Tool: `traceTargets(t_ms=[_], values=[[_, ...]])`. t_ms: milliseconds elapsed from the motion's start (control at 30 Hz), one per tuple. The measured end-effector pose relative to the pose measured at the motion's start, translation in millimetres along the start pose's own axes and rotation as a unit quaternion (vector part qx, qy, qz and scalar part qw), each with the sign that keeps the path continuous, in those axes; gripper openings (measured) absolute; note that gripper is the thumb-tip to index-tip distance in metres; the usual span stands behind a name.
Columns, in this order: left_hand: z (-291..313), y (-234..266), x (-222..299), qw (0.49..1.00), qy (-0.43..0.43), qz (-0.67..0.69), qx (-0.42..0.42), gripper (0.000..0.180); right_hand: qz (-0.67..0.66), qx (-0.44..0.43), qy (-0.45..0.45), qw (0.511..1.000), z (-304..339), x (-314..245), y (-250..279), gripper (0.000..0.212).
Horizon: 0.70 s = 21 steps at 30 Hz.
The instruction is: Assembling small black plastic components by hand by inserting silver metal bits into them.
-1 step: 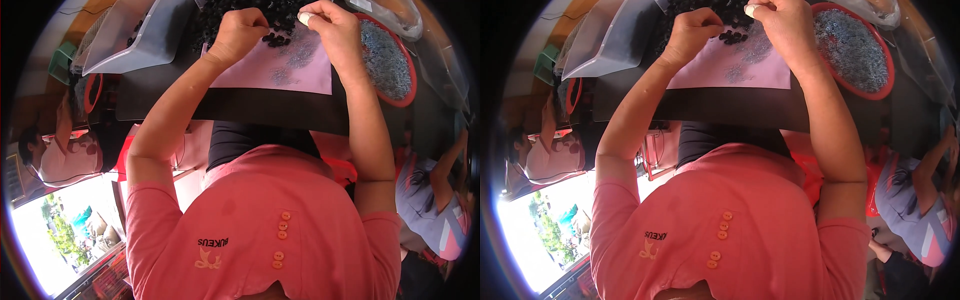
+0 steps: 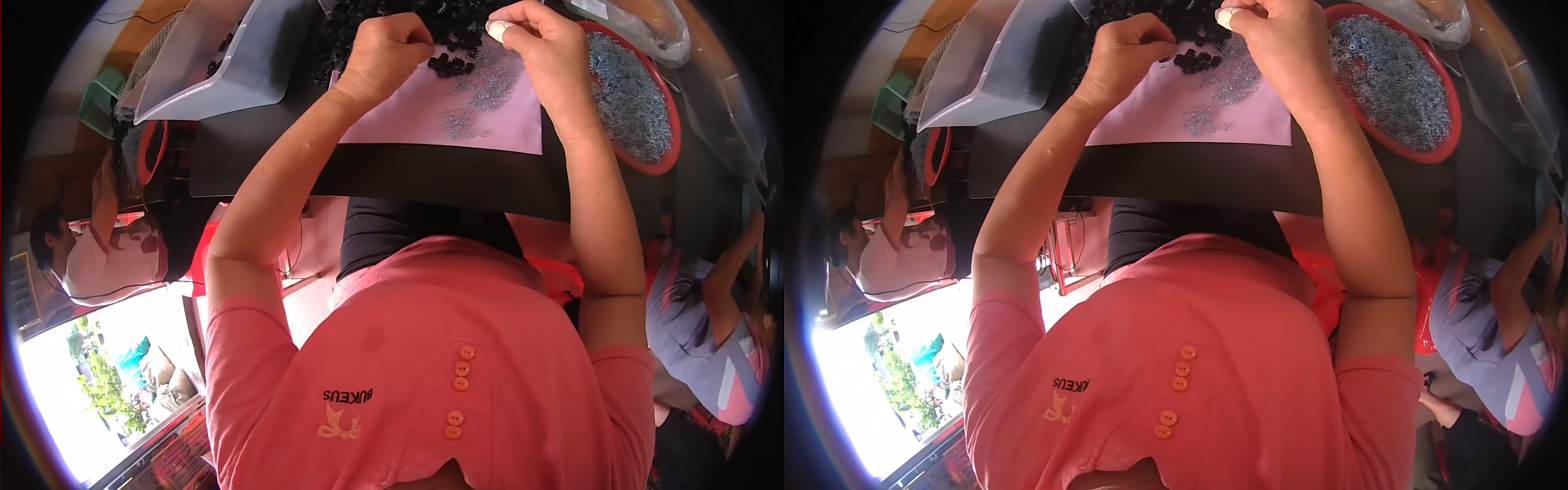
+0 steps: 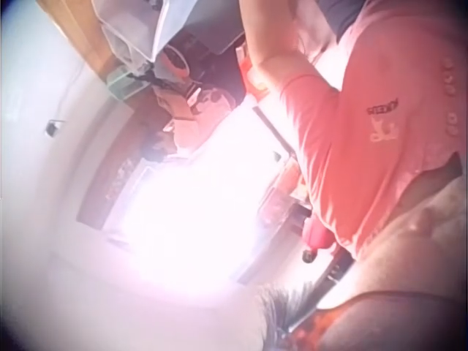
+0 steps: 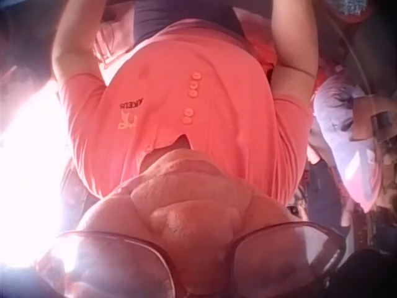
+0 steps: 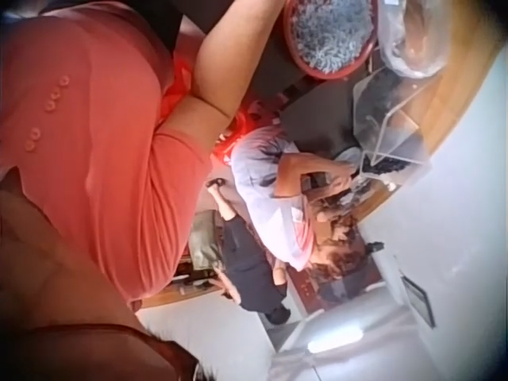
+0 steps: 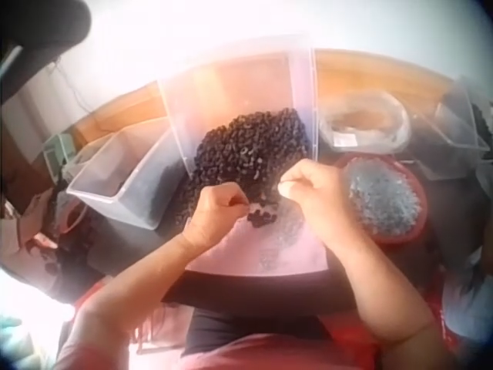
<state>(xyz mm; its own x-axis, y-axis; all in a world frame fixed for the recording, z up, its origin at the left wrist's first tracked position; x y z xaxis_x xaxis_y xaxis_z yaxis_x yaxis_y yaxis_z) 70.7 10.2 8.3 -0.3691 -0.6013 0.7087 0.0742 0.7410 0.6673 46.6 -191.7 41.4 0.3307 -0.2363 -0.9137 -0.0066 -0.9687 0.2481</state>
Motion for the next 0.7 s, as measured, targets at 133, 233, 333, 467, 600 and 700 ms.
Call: traceTargets(t_ms=[133,233,333,467,600,700], values=[[14,10,-3,0.999,-0.029,-0.043,0.013,0.012,0.029,0.004,0.007,1.000,0,2,-2,0.007],[25,8,3,0.998,-0.034,-0.045,-0.010,0.013,0.036,0.004,0.007,0.999,2,1,-4,0.008],[38,7,8,0.995,-0.070,-0.068,-0.027,0.016,0.045,-0.003,0.008,0.999,4,3,-8,0.008],[51,-3,-3,0.981,-0.137,-0.137,-0.026,0.017,0.087,-0.017,-0.028,0.996,8,-7,-15,0.010],[52,-6,1,0.969,-0.164,-0.184,0.020,0.015,0.067,-0.084,0.036,0.994,8,13,-26,0.014],[58,-2,6,0.997,0.018,0.079,-0.003,0.011,0.072,-0.126,0.089,0.985,12,10,-35,0.017]])
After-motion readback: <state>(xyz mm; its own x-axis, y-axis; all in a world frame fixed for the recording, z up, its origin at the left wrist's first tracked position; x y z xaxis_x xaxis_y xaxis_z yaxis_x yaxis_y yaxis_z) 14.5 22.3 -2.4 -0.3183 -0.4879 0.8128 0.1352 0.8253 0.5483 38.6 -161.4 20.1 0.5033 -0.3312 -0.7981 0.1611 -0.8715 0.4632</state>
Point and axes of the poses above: each hand's wrist, its own z-axis away from the middle knuckle, its own y-axis out of the back of the hand, x = y × z, the point moved 4 cm from there along -z, towards the middle knuckle, and after that the axes turned 3 degrees about -x, right-handed, at the moved point
